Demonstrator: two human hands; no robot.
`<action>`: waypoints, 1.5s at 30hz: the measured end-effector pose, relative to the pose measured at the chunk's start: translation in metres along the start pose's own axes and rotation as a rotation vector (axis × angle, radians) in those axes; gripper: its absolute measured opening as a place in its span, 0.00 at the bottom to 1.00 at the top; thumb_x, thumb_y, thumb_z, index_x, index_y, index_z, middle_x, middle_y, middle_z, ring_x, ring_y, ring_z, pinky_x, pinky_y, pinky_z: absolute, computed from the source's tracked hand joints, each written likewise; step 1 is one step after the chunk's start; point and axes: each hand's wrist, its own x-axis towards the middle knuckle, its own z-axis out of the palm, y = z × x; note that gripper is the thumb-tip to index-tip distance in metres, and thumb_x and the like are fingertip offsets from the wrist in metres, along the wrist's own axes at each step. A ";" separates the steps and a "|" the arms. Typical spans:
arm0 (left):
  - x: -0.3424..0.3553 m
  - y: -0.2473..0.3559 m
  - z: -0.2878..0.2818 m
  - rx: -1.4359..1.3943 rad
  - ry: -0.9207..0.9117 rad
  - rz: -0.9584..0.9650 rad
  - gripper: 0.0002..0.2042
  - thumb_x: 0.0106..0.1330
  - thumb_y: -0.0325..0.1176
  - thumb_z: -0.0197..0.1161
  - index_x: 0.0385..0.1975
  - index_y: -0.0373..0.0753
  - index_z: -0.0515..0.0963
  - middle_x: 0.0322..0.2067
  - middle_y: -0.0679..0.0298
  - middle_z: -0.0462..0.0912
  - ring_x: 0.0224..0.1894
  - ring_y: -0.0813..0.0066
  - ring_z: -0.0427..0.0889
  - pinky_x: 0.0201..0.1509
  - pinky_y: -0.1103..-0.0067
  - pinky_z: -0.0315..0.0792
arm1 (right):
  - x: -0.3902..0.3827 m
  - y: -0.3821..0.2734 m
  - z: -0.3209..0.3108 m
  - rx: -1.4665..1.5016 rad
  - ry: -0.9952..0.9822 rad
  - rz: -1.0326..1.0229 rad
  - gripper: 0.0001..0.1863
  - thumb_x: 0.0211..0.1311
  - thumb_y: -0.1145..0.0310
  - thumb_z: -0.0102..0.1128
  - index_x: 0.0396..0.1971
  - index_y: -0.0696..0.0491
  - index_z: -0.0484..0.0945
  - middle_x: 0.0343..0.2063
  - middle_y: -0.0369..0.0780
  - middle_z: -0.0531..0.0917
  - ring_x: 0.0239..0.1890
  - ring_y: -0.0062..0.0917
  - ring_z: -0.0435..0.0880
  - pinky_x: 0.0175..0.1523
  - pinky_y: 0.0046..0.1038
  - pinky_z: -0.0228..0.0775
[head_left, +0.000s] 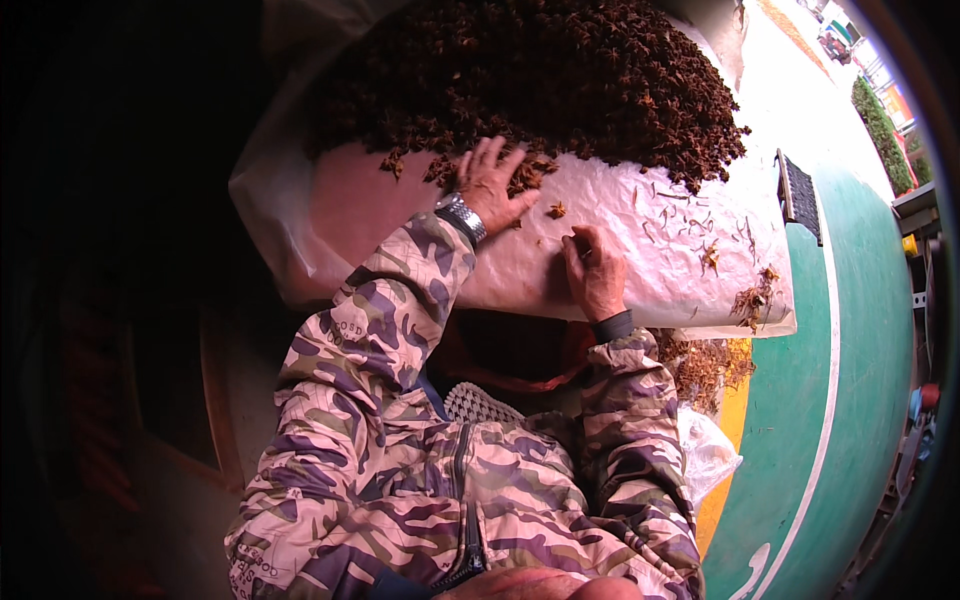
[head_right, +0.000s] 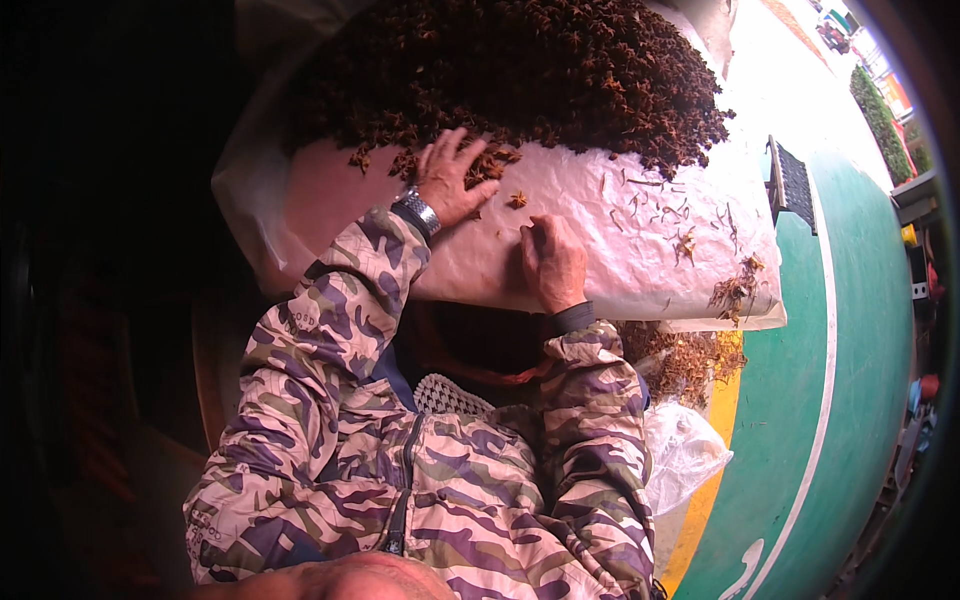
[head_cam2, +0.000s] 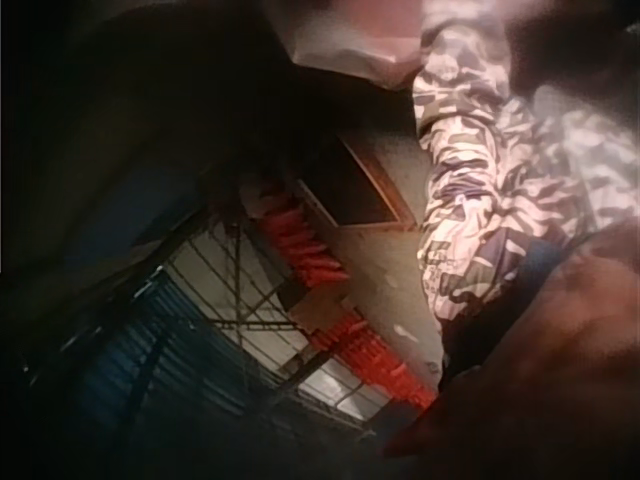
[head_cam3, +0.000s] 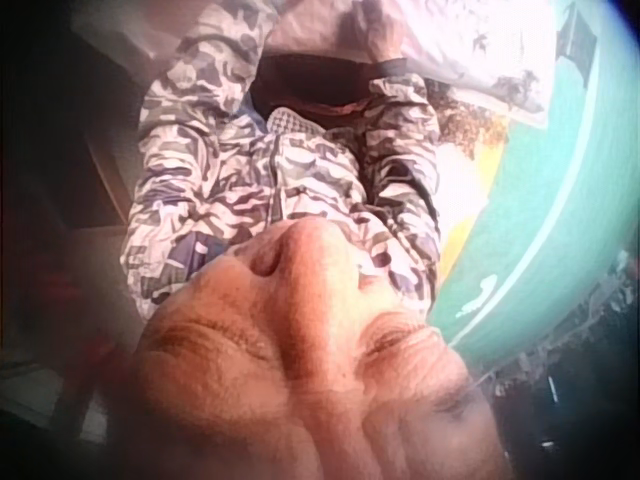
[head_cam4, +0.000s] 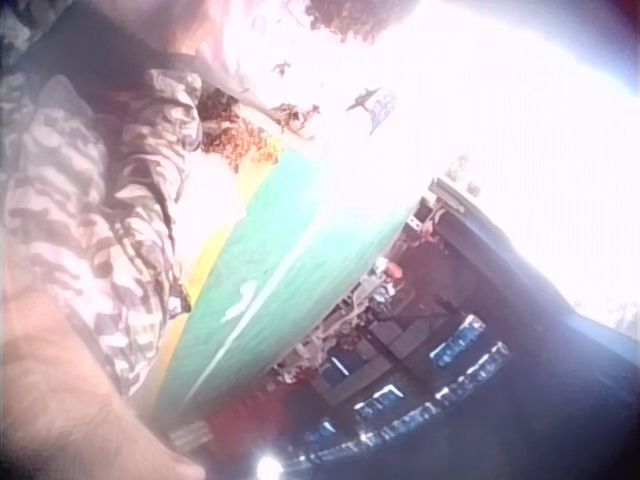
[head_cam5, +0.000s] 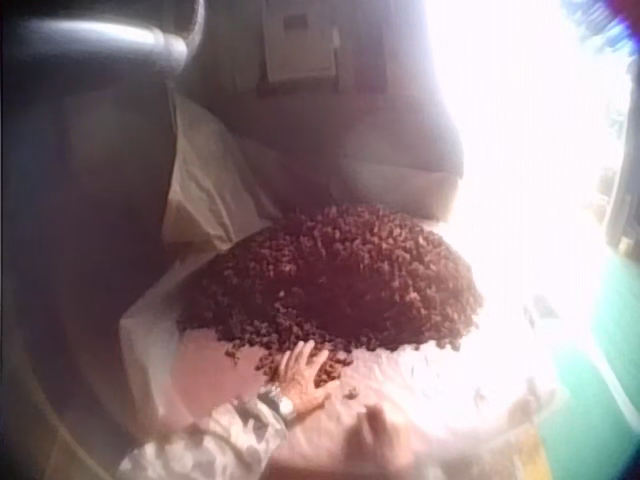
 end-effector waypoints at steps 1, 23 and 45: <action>-0.002 0.005 0.001 0.014 -0.055 0.073 0.41 0.63 0.66 0.64 0.73 0.47 0.69 0.77 0.48 0.56 0.80 0.46 0.51 0.82 0.52 0.44 | 0.000 0.001 -0.001 -0.007 0.003 -0.005 0.09 0.66 0.69 0.67 0.42 0.55 0.80 0.37 0.48 0.85 0.41 0.46 0.86 0.45 0.41 0.78; -0.079 0.053 -0.004 -0.110 -0.077 0.187 0.38 0.59 0.53 0.73 0.72 0.54 0.71 0.76 0.52 0.57 0.80 0.49 0.51 0.82 0.50 0.44 | 0.037 0.023 -0.001 -0.260 0.029 0.133 0.17 0.72 0.58 0.64 0.49 0.55 0.82 0.38 0.47 0.85 0.36 0.45 0.88 0.40 0.42 0.79; -0.091 0.023 -0.031 -0.095 -0.029 0.058 0.55 0.53 0.60 0.76 0.79 0.45 0.56 0.77 0.47 0.54 0.80 0.44 0.50 0.83 0.51 0.44 | 0.068 0.021 -0.016 -0.372 -0.111 0.098 0.10 0.68 0.64 0.63 0.38 0.56 0.81 0.43 0.49 0.82 0.44 0.48 0.84 0.48 0.46 0.78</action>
